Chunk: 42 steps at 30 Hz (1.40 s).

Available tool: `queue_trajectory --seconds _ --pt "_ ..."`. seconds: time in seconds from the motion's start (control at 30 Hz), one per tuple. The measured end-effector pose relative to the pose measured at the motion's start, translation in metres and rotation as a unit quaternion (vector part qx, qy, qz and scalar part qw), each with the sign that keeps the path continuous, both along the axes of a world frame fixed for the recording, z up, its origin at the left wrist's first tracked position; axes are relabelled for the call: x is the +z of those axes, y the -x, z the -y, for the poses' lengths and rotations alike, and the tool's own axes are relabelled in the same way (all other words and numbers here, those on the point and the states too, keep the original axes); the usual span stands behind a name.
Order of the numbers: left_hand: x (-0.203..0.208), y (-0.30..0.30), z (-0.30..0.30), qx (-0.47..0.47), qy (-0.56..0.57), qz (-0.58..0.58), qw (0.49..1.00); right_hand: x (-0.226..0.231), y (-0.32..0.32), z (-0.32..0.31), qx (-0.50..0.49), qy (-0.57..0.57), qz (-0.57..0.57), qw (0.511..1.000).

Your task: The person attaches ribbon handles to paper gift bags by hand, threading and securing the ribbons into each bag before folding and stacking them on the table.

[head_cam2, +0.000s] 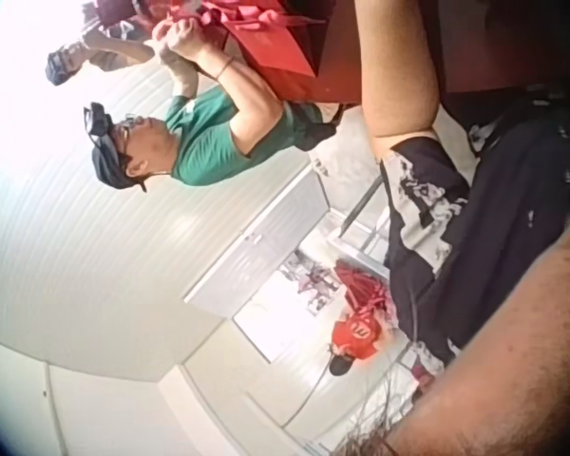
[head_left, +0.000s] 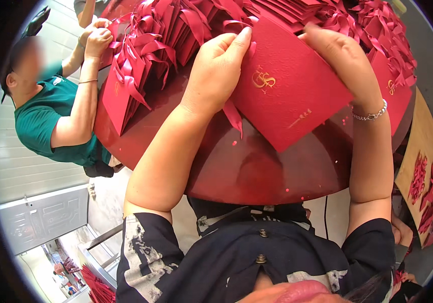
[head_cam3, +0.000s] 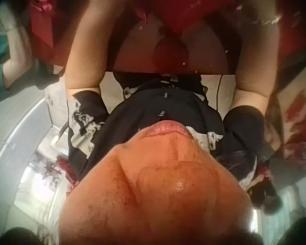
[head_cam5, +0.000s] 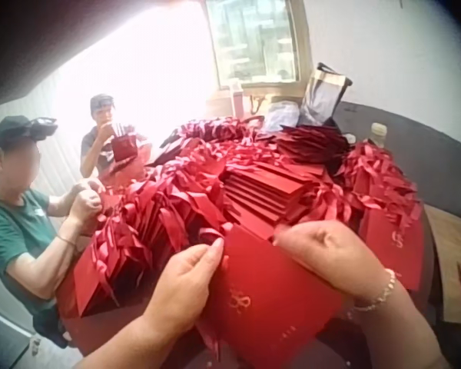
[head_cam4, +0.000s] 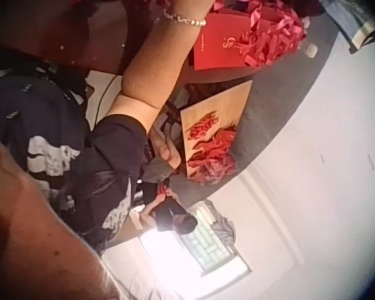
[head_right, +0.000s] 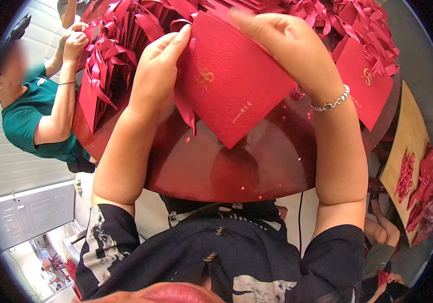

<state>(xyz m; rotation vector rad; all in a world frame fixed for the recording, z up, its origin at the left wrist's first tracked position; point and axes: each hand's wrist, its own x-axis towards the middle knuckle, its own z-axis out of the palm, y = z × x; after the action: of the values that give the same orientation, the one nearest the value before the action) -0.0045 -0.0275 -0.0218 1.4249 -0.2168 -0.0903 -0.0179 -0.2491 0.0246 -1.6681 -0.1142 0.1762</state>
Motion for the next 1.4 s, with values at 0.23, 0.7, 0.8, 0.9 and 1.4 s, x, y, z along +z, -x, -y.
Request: queue_trajectory --seconds 0.23,0.7,0.8,0.9,1.4 --pt "0.000 0.005 -0.002 0.003 -0.205 0.094 0.974 -0.013 -0.006 0.009 0.191 0.048 0.011 0.980" --pt "-0.012 0.002 0.009 0.016 -0.265 0.289 0.920 0.030 0.023 0.084 -0.184 0.012 0.175 0.967" --pt "-0.006 0.007 0.002 -0.011 -0.315 0.293 0.903 -0.001 0.034 0.118 -0.299 -0.005 0.196 0.934" --pt "-0.009 0.008 0.005 -0.033 -0.304 0.297 0.904 -0.035 0.064 0.148 -0.444 -0.044 0.237 0.863" --pt "-0.020 0.004 0.006 -0.071 -0.326 0.330 0.883 -0.093 0.095 0.169 -0.458 0.365 0.227 0.778"
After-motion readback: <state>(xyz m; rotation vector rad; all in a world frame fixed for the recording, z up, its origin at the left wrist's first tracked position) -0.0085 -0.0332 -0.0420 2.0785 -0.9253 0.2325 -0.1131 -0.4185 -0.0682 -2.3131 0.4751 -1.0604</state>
